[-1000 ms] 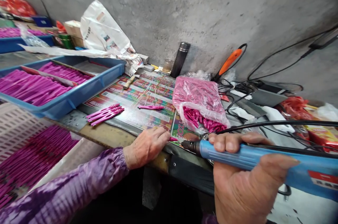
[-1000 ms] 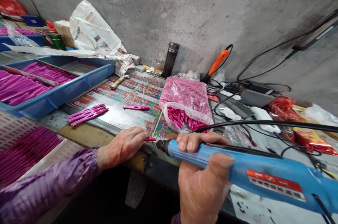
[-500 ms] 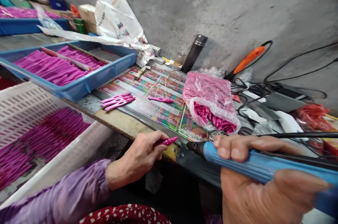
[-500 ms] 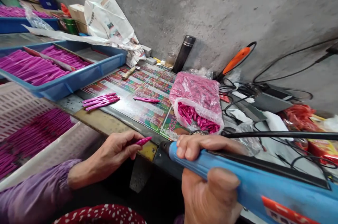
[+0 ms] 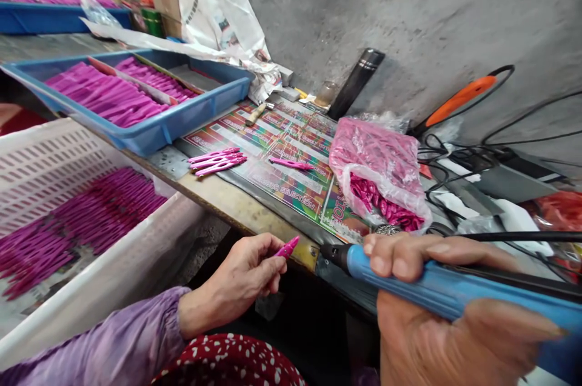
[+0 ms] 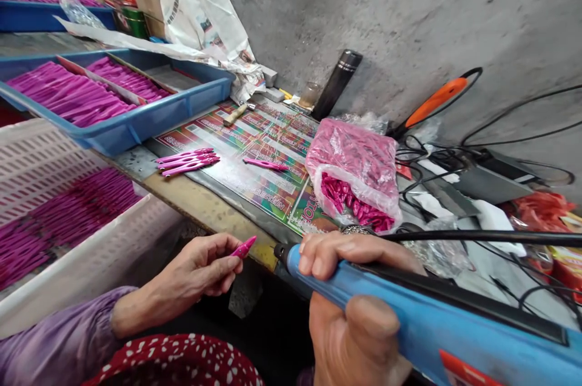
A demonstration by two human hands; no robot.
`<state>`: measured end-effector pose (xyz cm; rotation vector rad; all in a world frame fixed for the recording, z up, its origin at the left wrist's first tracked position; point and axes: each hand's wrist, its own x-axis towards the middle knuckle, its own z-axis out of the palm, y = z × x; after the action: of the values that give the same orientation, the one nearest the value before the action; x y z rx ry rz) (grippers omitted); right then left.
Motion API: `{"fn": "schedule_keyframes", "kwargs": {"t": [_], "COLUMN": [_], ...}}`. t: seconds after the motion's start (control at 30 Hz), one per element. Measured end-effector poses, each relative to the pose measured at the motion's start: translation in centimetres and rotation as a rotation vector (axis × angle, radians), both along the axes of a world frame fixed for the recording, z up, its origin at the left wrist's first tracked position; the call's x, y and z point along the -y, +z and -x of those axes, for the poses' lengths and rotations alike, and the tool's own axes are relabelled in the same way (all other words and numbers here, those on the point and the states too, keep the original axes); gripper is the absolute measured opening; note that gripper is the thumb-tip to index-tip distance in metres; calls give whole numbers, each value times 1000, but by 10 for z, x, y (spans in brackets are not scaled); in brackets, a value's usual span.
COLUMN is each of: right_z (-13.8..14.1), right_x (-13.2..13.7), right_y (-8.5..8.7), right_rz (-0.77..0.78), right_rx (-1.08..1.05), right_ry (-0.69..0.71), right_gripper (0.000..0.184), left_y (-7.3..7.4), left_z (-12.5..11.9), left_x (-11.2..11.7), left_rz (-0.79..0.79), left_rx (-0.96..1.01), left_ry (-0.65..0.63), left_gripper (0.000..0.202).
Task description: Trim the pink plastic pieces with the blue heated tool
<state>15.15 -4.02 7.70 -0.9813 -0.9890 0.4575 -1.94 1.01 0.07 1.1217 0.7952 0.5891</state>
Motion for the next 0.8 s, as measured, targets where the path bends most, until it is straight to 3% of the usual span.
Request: {"fn": "schedule_keyframes", "kwargs": {"t": [0.2,0.5,0.67,0.8], "right_z": [5,8,10,10], "right_x": [-1,1,1,0], "right_y": [-1,-2,-4,-3], "right_rz": [-3,-7,-8,6], "right_rx": [10,99,117,133], "right_ry": [33,69,75,156], "right_gripper": [43,46,48,50], "left_y": [1,-10,-13,-14], "left_z": [-4,-20,-27,-31], "left_x": [6,14,12,14], "left_rz": [227,457,472,435], "left_rx": [50,128,131,83], "left_ry": [32,143,187,225], "left_gripper": [55,44,40,38]}}
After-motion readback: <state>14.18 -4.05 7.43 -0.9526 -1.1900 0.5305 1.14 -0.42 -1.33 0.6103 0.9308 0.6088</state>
